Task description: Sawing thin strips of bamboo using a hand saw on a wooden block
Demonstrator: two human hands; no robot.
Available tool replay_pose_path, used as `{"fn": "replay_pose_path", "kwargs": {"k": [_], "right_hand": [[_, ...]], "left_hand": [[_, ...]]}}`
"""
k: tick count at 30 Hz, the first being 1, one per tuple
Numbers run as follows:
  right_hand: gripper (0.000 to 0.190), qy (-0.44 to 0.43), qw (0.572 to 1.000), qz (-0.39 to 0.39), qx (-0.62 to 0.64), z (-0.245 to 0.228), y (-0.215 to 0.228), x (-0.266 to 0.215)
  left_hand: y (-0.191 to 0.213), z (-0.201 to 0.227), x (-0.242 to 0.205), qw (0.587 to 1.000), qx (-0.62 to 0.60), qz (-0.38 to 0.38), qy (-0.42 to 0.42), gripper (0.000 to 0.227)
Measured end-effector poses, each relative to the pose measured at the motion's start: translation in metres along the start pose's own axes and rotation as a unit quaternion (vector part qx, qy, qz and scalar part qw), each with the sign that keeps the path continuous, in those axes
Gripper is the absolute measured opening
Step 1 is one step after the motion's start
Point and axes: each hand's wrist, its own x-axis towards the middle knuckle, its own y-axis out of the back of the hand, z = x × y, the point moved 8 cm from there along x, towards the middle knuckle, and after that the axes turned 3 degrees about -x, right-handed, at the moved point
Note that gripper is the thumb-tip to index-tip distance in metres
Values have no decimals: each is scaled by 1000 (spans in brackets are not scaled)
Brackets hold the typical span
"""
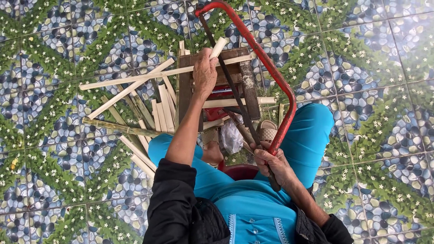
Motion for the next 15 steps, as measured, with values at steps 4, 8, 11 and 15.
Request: {"fn": "replay_pose_path", "kwargs": {"k": [4, 8, 11, 15], "right_hand": [[17, 54, 996, 46, -56, 5, 25, 4], [26, 129, 982, 91, -103, 6, 72, 14], [28, 165, 968, 108, -155, -28, 55, -3], [30, 175, 965, 124, -150, -41, 53, -14]], "left_hand": [[-3, 5, -4, 999, 22, -35, -8, 32], [-12, 7, -7, 997, 51, -47, -19, 25], [-9, 13, -3, 992, 100, -72, -10, 16], [-10, 6, 5, 995, 67, -73, 25, 22]]}}
